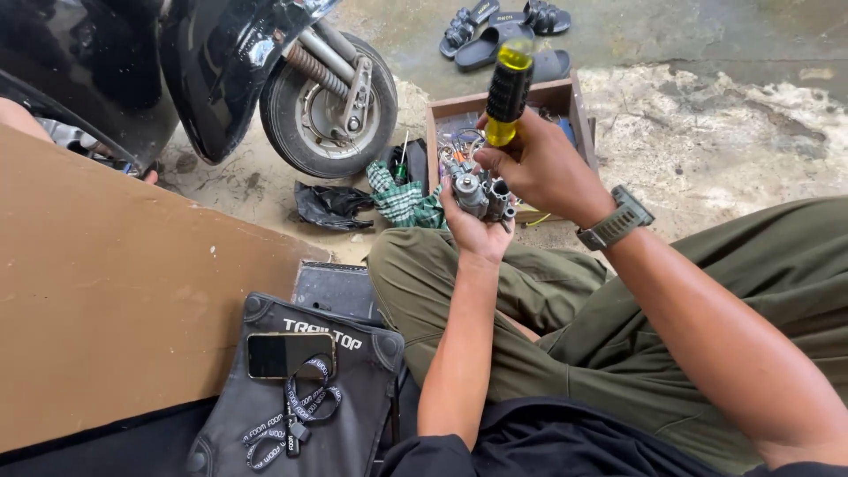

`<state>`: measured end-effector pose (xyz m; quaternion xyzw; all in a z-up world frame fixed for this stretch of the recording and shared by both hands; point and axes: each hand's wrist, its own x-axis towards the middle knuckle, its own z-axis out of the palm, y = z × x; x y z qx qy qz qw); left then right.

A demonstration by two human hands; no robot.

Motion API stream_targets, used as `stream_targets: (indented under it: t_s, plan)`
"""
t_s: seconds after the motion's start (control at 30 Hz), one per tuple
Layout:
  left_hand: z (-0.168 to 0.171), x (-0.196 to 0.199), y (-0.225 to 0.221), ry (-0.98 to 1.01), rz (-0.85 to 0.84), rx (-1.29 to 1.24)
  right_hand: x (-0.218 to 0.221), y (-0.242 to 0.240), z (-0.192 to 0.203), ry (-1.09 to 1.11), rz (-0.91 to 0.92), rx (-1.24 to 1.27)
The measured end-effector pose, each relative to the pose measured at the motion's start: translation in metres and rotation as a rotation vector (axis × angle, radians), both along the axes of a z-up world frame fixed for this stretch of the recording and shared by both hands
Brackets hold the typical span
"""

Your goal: Disassembling a motorcycle carburetor using a screwdriver to remove internal components.

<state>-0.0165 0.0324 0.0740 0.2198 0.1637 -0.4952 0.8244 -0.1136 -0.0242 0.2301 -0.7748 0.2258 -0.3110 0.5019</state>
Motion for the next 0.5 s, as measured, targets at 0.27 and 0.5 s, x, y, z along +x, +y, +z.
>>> stream_targets:
  t_s: [0.27,0.5]
  plan:
    - [0.039,-0.009,0.003,0.09,0.034,-0.043,-0.004,0.021,0.021,-0.113,0.015,0.012]
    - [0.048,-0.02,-0.006,0.111,0.045,-0.033,-0.007,0.011,-0.002,-0.2,-0.055,-0.023]
